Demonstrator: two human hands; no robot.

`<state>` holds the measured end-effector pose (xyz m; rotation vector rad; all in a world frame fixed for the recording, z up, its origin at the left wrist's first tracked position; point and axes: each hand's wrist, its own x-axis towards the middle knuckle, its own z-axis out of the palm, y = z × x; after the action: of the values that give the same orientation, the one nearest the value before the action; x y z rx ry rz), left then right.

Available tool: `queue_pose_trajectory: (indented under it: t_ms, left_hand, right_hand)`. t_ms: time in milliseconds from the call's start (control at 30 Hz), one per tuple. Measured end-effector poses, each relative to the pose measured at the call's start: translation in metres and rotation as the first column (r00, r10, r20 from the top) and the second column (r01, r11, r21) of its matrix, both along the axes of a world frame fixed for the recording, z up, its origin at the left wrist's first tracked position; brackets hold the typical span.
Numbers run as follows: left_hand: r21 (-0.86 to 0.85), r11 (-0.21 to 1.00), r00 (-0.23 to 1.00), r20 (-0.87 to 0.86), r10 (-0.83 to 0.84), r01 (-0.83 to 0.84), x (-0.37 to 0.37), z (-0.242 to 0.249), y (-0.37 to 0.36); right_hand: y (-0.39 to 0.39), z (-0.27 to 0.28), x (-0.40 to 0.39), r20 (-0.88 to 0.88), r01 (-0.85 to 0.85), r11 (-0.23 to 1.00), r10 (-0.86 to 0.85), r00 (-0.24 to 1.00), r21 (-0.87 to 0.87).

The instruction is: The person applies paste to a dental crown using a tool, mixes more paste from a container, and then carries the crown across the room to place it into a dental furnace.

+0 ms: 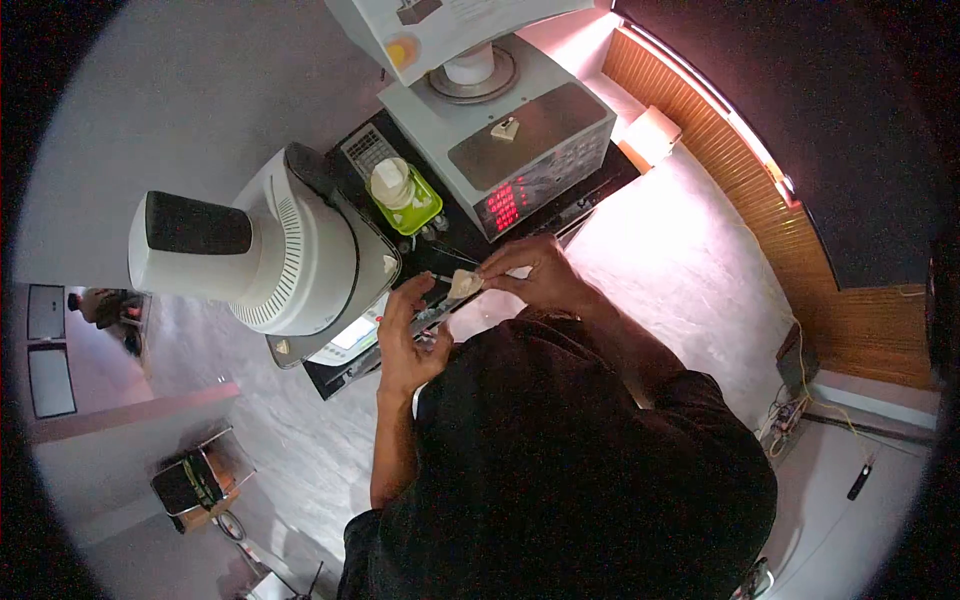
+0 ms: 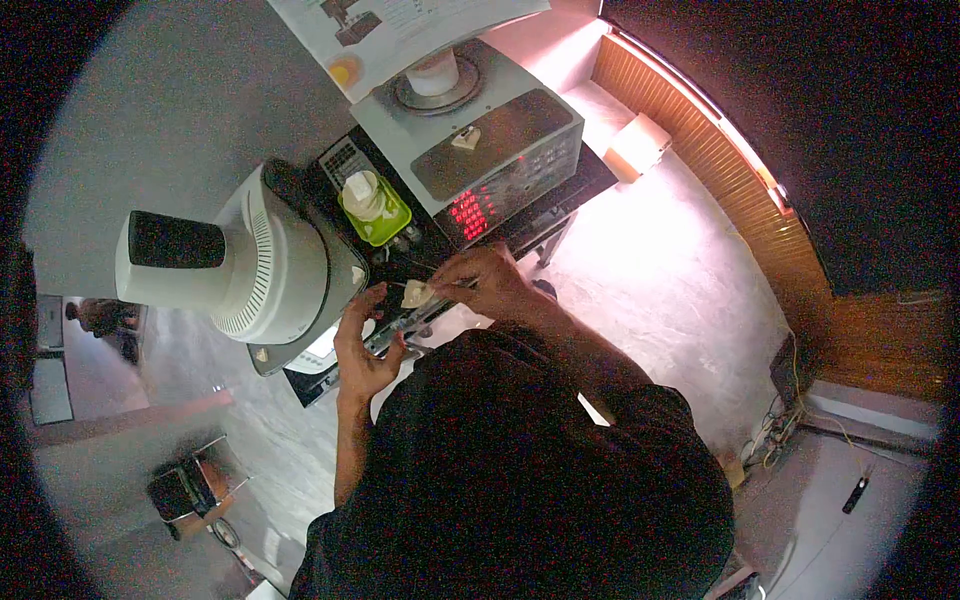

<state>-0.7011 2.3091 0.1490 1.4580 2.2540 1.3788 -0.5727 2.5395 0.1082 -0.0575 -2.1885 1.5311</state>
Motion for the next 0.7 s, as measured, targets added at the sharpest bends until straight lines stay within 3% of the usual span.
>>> queue_pose_trajectory:
  t_ms: [267, 467, 567, 667, 700]
  left_hand:
    - [-0.024, 0.997, 0.997, 0.038, 0.074, -0.073, 0.007, -0.001, -0.009]
    - [-0.07, 0.994, 0.993, 0.066, 0.094, -0.089, 0.009, -0.016, -0.016]
    - [-0.05, 0.994, 0.989, 0.107, 0.107, -0.102, 0.013, -0.021, -0.015]
    - [-0.044, 0.995, 0.993, 0.064, 0.097, -0.094, 0.014, -0.028, -0.015]
    - [-0.049, 0.994, 0.991, 0.087, 0.104, -0.1, 0.015, -0.029, -0.014]
  right_hand:
    - [0.015, 0.009, 0.002, 0.006, 0.074, 0.993, -0.075, 0.997, 0.091]
    - [0.016, 0.011, 0.004, 0.031, 0.097, 0.995, -0.098, 0.995, 0.03]
    - [0.019, 0.011, 0.005, 0.037, 0.122, 0.986, -0.126, 0.991, 0.113]
    - [0.021, 0.026, 0.007, 0.13, 0.172, 0.985, -0.168, 0.977, -0.022]
    - [0.028, 0.023, 0.007, 0.105, 0.165, 0.986, -0.168, 0.98, 0.037]
